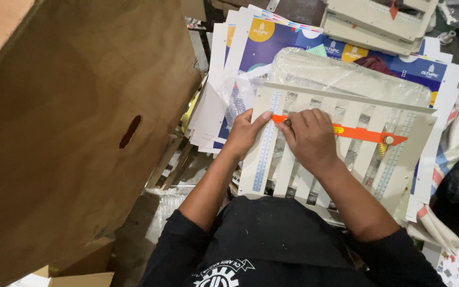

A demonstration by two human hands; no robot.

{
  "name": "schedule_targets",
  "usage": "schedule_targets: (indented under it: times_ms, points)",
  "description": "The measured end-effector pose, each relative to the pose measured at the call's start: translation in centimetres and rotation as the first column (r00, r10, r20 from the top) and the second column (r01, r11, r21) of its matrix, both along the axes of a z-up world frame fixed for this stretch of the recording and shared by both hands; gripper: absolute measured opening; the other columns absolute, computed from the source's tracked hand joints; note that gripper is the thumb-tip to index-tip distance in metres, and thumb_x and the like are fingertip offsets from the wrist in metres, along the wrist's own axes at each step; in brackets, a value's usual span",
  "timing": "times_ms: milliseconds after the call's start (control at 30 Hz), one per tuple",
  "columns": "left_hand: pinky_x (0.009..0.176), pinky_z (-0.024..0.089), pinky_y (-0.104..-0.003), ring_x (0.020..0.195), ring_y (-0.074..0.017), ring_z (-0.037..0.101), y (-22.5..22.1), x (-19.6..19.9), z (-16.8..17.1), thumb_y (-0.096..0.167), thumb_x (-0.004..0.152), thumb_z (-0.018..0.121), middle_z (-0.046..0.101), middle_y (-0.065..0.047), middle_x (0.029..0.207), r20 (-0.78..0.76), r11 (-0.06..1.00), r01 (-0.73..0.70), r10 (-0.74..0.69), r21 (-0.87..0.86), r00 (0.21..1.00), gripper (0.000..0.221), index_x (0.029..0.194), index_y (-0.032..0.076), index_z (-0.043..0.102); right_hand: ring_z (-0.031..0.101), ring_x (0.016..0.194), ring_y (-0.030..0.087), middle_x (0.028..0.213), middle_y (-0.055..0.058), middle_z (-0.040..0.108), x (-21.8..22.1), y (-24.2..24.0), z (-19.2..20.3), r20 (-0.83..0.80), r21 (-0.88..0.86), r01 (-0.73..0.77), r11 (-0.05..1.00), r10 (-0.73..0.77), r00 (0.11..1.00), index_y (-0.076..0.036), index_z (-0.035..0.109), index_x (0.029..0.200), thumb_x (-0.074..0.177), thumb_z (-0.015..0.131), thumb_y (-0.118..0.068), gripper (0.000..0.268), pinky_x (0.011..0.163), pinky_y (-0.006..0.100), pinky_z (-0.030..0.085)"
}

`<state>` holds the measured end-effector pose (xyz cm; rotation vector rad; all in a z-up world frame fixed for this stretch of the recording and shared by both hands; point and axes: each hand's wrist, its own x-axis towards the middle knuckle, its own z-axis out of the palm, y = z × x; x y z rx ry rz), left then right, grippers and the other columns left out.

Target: The person unwraps a white plastic-covered item using a utility knife to cut through the plastic wrap, then removes the wrapping and picks up the item.

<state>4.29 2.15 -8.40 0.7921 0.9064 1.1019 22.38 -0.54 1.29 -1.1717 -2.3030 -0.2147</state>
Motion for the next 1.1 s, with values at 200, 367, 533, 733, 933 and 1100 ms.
schedule_targets:
  times_ms: [200, 367, 533, 733, 933, 1100]
  points:
    - [0.073, 0.056, -0.029, 0.082, -0.0120, 0.067, 0.8, 0.1, -0.8, 0.035, 0.094, 0.072, 0.074, -0.008, 0.100, -0.099, 1.000, -0.004, 0.002, -0.016, 0.995, 0.045, 0.120, -0.002, 0.069, 0.064, 0.074, 0.029, 0.073, 0.010, 0.065, -0.8, 0.8, 1.3, 0.251, -0.069, 0.148, 0.987, -0.126, 0.960, -0.008, 0.068, 0.080, 0.089, 0.074, -0.042, 0.036, 0.071, 0.046, 0.047]
    - [0.077, 0.057, -0.029, 0.085, -0.0120, 0.069, 0.6, 0.0, -0.7, 0.037, 0.093, 0.072, 0.075, -0.007, 0.101, -0.215, 0.999, -0.029, 0.033, 0.021, 0.976, 0.044, 0.116, 0.000, 0.070, 0.065, 0.072, 0.029, 0.070, 0.010, 0.067, -0.7, 2.0, -0.3, 0.342, -0.082, 0.147, 0.986, -0.111, 0.933, -0.009, 0.068, 0.078, 0.094, 0.066, -0.042, 0.036, 0.072, 0.046, 0.047]
    - [0.072, 0.055, -0.031, 0.079, -0.0140, 0.067, 0.4, 0.0, 0.1, 0.037, 0.092, 0.071, 0.075, -0.008, 0.095, -0.198, 0.999, -0.012, 0.004, -0.039, 0.980, 0.040, 0.110, 0.002, 0.070, 0.064, 0.076, 0.028, 0.072, 0.009, 0.066, 0.4, 3.2, 0.8, 0.384, -0.069, 0.018, 0.997, 0.010, 0.923, -0.009, 0.067, 0.078, 0.095, 0.064, -0.037, 0.033, 0.081, 0.045, 0.046]
    - [0.068, 0.053, -0.030, 0.076, -0.0121, 0.064, 0.4, -0.1, 0.2, 0.037, 0.092, 0.073, 0.074, -0.006, 0.091, -0.228, 0.999, -0.039, 0.032, -0.027, 0.973, 0.039, 0.107, 0.001, 0.071, 0.061, 0.090, 0.027, 0.086, 0.008, 0.064, 1.1, 4.3, 2.3, 0.546, -0.172, -0.229, 0.958, 0.286, 0.788, -0.008, 0.064, 0.089, 0.089, 0.067, -0.034, 0.026, 0.088, 0.042, 0.043]
    - [0.068, 0.055, -0.030, 0.076, -0.0131, 0.067, 0.4, 0.1, 0.2, 0.036, 0.091, 0.074, 0.074, -0.007, 0.092, -0.117, 0.998, -0.039, 0.033, -0.054, 0.993, 0.040, 0.109, 0.001, 0.070, 0.062, 0.094, 0.028, 0.089, 0.009, 0.065, -0.2, 2.5, 3.1, 0.586, -0.106, -0.089, 0.990, 0.134, 0.799, -0.008, 0.064, 0.092, 0.084, 0.068, -0.033, 0.026, 0.100, 0.048, 0.040]
    - [0.062, 0.056, -0.031, 0.069, -0.0148, 0.067, 0.2, 0.0, 0.6, 0.036, 0.092, 0.072, 0.074, -0.010, 0.088, -0.186, 0.999, -0.020, 0.012, -0.040, 0.983, 0.042, 0.114, 0.000, 0.070, 0.061, 0.095, 0.030, 0.088, 0.010, 0.064, -0.6, 1.4, 2.0, 0.483, -0.146, 0.055, 0.988, 0.022, 0.875, -0.008, 0.065, 0.096, 0.091, 0.065, -0.031, 0.024, 0.099, 0.051, 0.039]
